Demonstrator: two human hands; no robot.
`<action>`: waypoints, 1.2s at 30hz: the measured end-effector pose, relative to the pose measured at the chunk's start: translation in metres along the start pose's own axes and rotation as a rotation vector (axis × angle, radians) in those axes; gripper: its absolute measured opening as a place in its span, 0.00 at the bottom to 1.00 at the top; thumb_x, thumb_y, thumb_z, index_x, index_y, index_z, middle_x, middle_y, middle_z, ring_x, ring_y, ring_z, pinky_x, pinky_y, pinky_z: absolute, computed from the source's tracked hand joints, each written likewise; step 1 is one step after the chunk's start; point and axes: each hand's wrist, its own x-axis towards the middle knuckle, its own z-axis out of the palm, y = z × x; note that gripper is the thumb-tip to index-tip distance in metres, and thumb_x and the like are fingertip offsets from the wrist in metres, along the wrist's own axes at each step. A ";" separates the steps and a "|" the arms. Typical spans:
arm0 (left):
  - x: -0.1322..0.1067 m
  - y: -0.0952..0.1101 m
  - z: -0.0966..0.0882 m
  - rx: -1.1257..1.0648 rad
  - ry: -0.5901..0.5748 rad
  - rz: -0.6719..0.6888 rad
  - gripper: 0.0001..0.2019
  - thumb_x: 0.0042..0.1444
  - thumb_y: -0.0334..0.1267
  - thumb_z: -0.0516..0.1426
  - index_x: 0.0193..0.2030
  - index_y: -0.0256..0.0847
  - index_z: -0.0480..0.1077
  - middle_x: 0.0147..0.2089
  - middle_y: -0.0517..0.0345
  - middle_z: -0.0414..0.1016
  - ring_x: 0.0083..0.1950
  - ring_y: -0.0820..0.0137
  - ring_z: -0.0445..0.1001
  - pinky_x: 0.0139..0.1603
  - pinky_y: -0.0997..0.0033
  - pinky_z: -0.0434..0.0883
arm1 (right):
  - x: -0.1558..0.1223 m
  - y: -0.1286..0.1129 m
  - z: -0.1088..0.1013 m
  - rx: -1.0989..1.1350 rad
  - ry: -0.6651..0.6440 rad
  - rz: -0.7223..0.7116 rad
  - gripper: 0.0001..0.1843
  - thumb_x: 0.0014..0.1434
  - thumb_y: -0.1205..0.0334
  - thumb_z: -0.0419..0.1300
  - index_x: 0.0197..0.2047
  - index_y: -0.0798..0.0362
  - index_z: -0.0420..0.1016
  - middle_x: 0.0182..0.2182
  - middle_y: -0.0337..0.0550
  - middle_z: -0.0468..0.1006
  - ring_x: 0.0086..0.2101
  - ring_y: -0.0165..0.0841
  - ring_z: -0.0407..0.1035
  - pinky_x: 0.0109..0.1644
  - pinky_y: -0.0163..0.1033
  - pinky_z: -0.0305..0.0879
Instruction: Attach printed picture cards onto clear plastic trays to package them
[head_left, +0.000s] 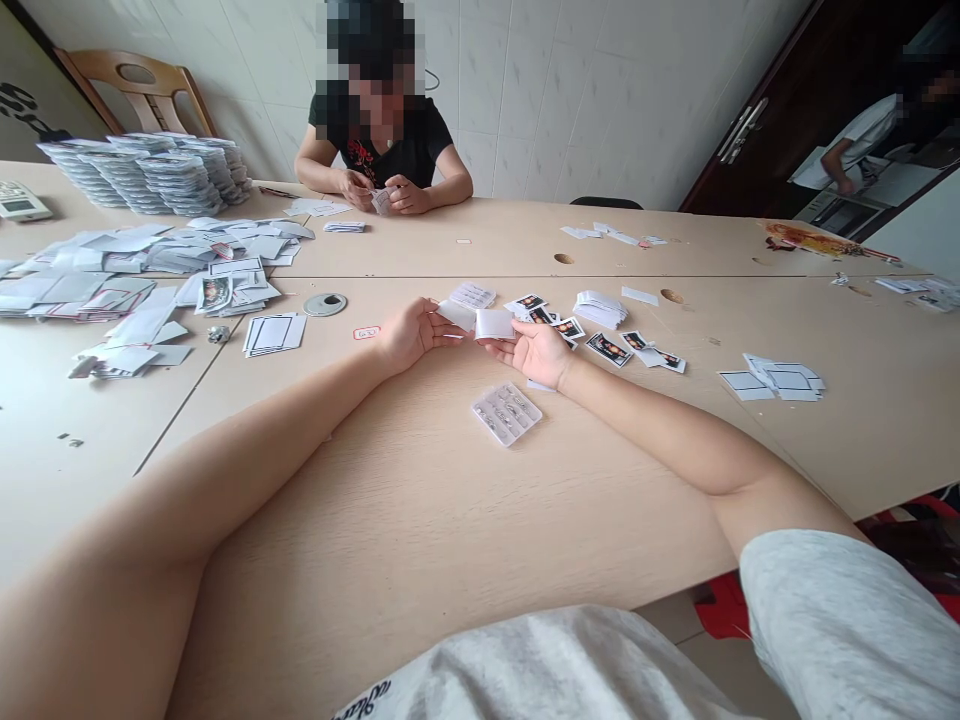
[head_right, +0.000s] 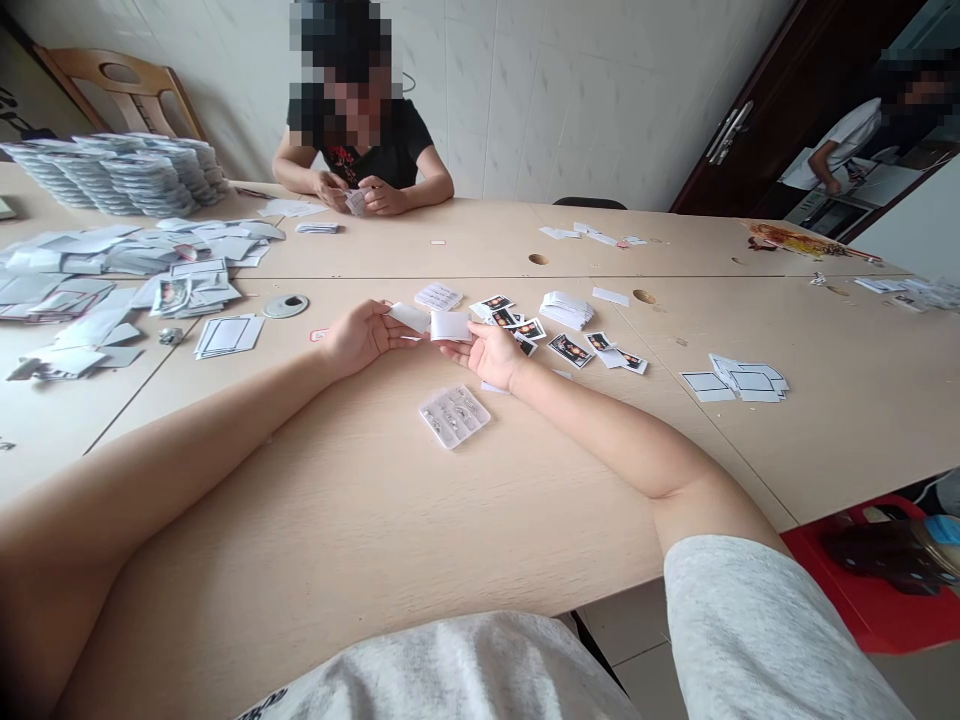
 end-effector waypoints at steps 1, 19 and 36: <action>0.000 0.000 0.000 -0.001 0.003 0.000 0.17 0.54 0.40 0.47 0.37 0.31 0.72 0.36 0.45 0.79 0.41 0.61 0.78 0.53 0.56 0.69 | 0.000 0.000 0.000 0.001 -0.002 0.000 0.14 0.67 0.67 0.42 0.47 0.63 0.66 0.36 0.53 0.78 0.37 0.35 0.75 0.43 0.42 0.74; 0.002 -0.002 -0.004 -0.032 -0.018 0.014 0.18 0.54 0.40 0.47 0.39 0.31 0.73 0.39 0.44 0.79 0.42 0.59 0.78 0.55 0.53 0.69 | 0.001 0.001 -0.001 0.008 0.003 0.006 0.14 0.66 0.67 0.43 0.47 0.63 0.66 0.35 0.55 0.78 0.38 0.36 0.75 0.44 0.43 0.74; 0.002 -0.001 -0.003 -0.086 0.036 -0.017 0.17 0.53 0.38 0.47 0.38 0.30 0.72 0.37 0.44 0.79 0.41 0.58 0.79 0.51 0.57 0.71 | 0.000 0.000 0.002 0.101 0.095 -0.010 0.08 0.66 0.65 0.48 0.37 0.57 0.65 0.21 0.39 0.69 0.22 0.27 0.66 0.26 0.31 0.67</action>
